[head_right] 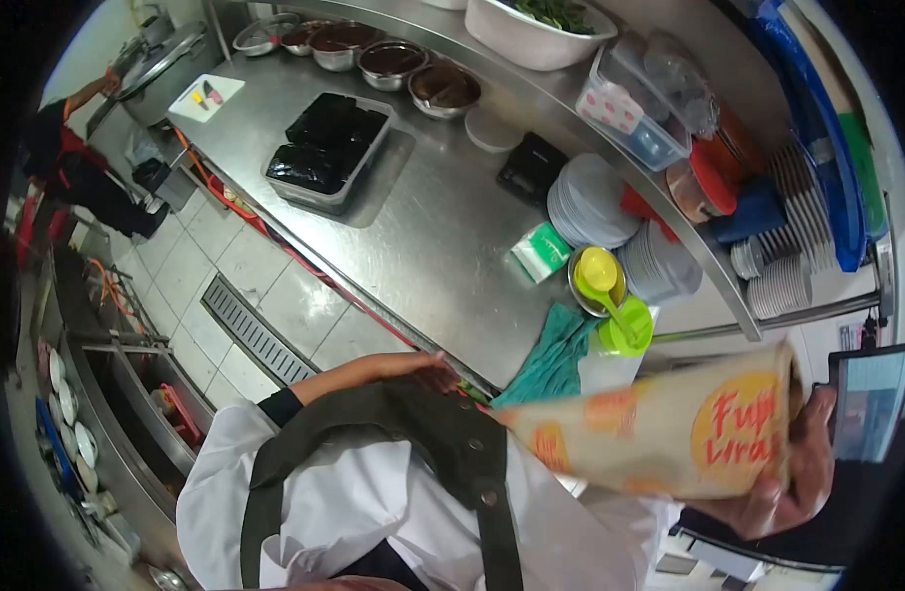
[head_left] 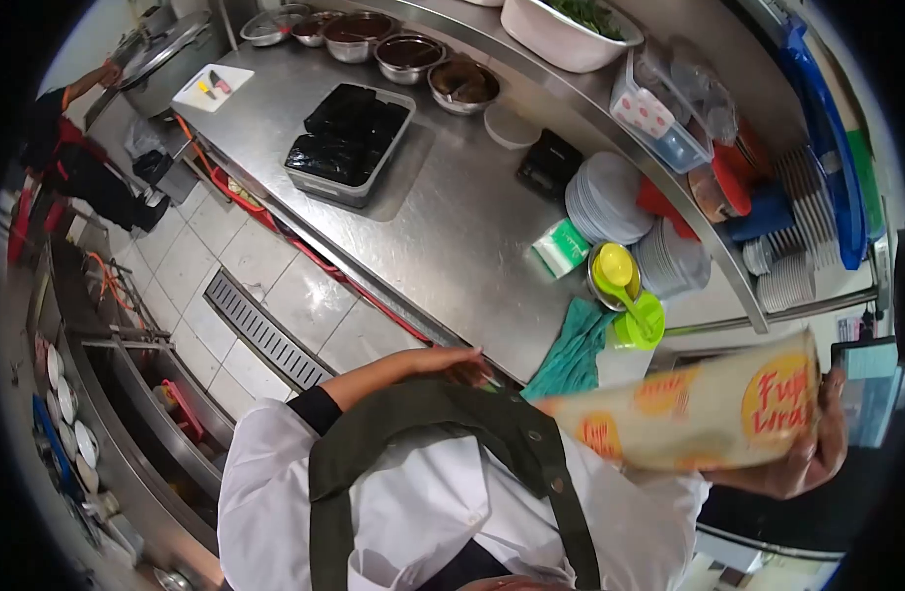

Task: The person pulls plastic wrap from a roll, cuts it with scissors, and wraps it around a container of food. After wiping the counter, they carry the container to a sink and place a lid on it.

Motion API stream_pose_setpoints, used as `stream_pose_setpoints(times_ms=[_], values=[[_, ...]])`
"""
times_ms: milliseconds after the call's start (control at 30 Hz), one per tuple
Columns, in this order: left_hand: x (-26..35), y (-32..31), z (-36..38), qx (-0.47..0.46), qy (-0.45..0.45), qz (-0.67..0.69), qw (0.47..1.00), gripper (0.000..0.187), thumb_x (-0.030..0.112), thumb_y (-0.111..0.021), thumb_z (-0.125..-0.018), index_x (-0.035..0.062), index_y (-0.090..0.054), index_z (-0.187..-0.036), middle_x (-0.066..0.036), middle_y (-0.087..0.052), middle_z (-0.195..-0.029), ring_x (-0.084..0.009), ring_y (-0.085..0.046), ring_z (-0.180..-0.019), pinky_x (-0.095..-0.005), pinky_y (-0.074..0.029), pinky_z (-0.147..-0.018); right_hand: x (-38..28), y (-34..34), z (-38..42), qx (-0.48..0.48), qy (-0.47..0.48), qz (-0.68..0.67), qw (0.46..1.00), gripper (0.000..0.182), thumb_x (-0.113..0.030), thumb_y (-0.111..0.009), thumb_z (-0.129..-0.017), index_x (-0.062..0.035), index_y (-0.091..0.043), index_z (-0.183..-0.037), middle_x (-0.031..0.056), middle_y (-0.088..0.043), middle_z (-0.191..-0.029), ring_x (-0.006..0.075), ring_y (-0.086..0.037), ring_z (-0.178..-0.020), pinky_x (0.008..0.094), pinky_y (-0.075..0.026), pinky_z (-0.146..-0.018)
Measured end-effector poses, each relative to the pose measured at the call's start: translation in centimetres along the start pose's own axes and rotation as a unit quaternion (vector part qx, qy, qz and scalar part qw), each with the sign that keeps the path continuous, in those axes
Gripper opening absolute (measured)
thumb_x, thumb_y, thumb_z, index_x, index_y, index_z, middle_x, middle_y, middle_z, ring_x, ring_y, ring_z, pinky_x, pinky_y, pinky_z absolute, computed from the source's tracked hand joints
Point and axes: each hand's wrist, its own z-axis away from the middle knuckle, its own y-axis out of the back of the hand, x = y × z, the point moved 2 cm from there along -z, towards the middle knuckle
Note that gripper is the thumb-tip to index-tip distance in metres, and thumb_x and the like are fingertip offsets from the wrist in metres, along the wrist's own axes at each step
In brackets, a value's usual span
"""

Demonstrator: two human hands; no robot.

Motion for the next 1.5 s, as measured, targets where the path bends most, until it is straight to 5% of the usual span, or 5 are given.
stream_pose_setpoints(times_ms=[267, 733, 1033, 1233, 1500], values=[[6.8, 11.6, 2.8, 0.366, -0.168, 0.219, 0.889, 0.049, 0.031, -0.054, -0.081, 0.0039, -0.041, -0.121, -0.010, -0.053, -0.110, -0.0206, -0.055, -0.097, -0.0323, -0.047, -0.079, 7.0, -11.2, 4.9, 0.200, -0.379, -0.103, 0.898, 0.022, -0.018, -0.063, -0.078, 0.0013, -0.058, -0.067, 0.0071, -0.058, -0.068, 0.0104, -0.054, -0.060, 0.0229, -0.044, -0.053], [14.1, 24.0, 5.4, 0.387, 0.116, -0.503, 0.764, 0.051, 0.033, -0.063, -0.074, -0.0007, -0.053, -0.111, -0.024, -0.058, -0.100, -0.0322, -0.060, -0.090, -0.0349, -0.047, -0.077, 13.7, -23.0, 35.8, -0.032, -0.776, -0.004, 0.630, 0.032, -0.027, -0.058, -0.083, 0.0048, -0.064, -0.083, 0.0106, -0.064, -0.074, 0.0174, -0.058, -0.064, 0.0267, -0.046, -0.064], [14.0, 18.1, 3.8, 0.161, -0.023, -0.722, 0.673, 0.073, 0.030, -0.071, -0.063, 0.0227, -0.039, -0.128, -0.006, -0.039, -0.132, -0.0247, -0.027, -0.128, -0.0661, -0.009, -0.098, 9.3, -23.7, 30.8, -0.203, -0.462, 0.204, 0.839, 0.043, -0.026, -0.062, -0.076, -0.0094, -0.053, -0.115, 0.0158, -0.050, -0.117, 0.0343, -0.044, -0.110, 0.0410, -0.034, -0.093], [17.3, 22.8, 0.4, 0.233, -0.124, -0.755, 0.601, 0.059, 0.025, -0.072, -0.059, 0.0178, -0.052, -0.114, -0.007, -0.047, -0.121, -0.0244, -0.043, -0.116, -0.0564, -0.028, -0.097, 6.2, -28.6, 29.4, -0.355, -0.429, 0.270, 0.785, 0.051, -0.039, -0.057, -0.079, -0.0187, -0.045, -0.124, 0.0129, -0.041, -0.128, 0.0321, -0.037, -0.118, 0.0520, -0.030, -0.094], [16.8, 25.0, -0.4, 0.106, -0.013, -0.675, 0.730, 0.083, 0.030, -0.078, -0.053, 0.0161, -0.042, -0.127, -0.009, -0.047, -0.125, -0.0263, -0.044, -0.116, -0.0404, -0.033, -0.098, 6.3, -31.0, 25.4, -0.470, -0.468, 0.293, 0.689, 0.065, -0.060, -0.048, -0.075, -0.0149, -0.049, -0.122, 0.0121, -0.042, -0.126, 0.0372, -0.031, -0.118, 0.0576, -0.025, -0.094]])
